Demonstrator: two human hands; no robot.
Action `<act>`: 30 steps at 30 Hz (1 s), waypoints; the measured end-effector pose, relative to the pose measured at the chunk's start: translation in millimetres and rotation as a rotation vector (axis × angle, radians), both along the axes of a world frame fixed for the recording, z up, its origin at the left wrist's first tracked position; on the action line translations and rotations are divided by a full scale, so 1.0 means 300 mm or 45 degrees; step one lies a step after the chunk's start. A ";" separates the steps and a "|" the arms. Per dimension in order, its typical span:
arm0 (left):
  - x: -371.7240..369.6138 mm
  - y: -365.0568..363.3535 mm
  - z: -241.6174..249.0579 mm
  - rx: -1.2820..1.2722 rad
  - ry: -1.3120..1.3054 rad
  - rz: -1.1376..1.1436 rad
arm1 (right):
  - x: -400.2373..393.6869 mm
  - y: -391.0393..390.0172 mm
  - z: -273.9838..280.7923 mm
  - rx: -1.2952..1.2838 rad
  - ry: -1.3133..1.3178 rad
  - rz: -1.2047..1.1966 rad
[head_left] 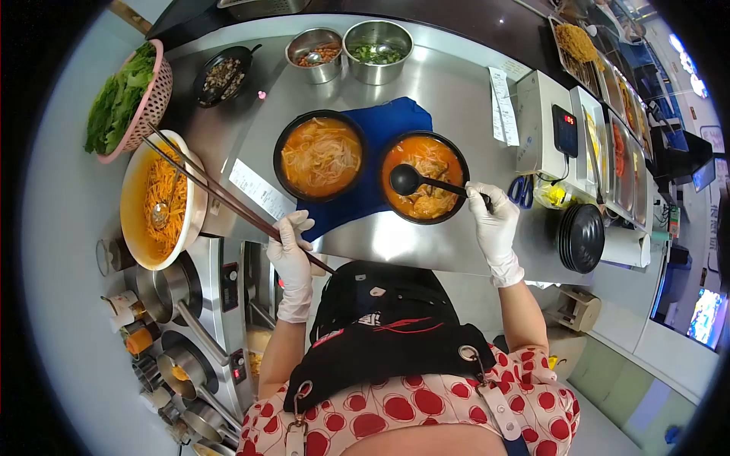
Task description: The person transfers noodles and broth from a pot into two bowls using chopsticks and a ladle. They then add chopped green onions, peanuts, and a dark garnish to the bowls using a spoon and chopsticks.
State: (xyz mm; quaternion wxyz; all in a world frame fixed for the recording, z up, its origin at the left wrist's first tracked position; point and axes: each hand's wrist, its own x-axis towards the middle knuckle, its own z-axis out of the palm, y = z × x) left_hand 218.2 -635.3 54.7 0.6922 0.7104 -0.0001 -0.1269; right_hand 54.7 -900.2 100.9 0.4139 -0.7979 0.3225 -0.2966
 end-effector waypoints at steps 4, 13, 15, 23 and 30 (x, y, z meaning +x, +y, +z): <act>0.009 0.078 -0.041 -0.020 0.045 0.058 | 0.021 0.014 -0.044 0.011 0.007 -0.039; 0.031 0.140 -0.059 -0.002 0.051 0.070 | 0.026 0.018 -0.096 -0.005 0.068 -0.131; 0.035 0.139 -0.058 -0.003 0.021 0.066 | 0.021 0.015 -0.105 -0.007 0.065 -0.142; 0.046 0.131 -0.059 0.007 0.016 0.038 | 0.010 0.005 -0.126 0.280 -0.040 -0.232; 0.043 0.127 -0.044 -0.007 0.071 0.061 | 0.001 -0.033 -0.130 0.595 -0.160 -0.343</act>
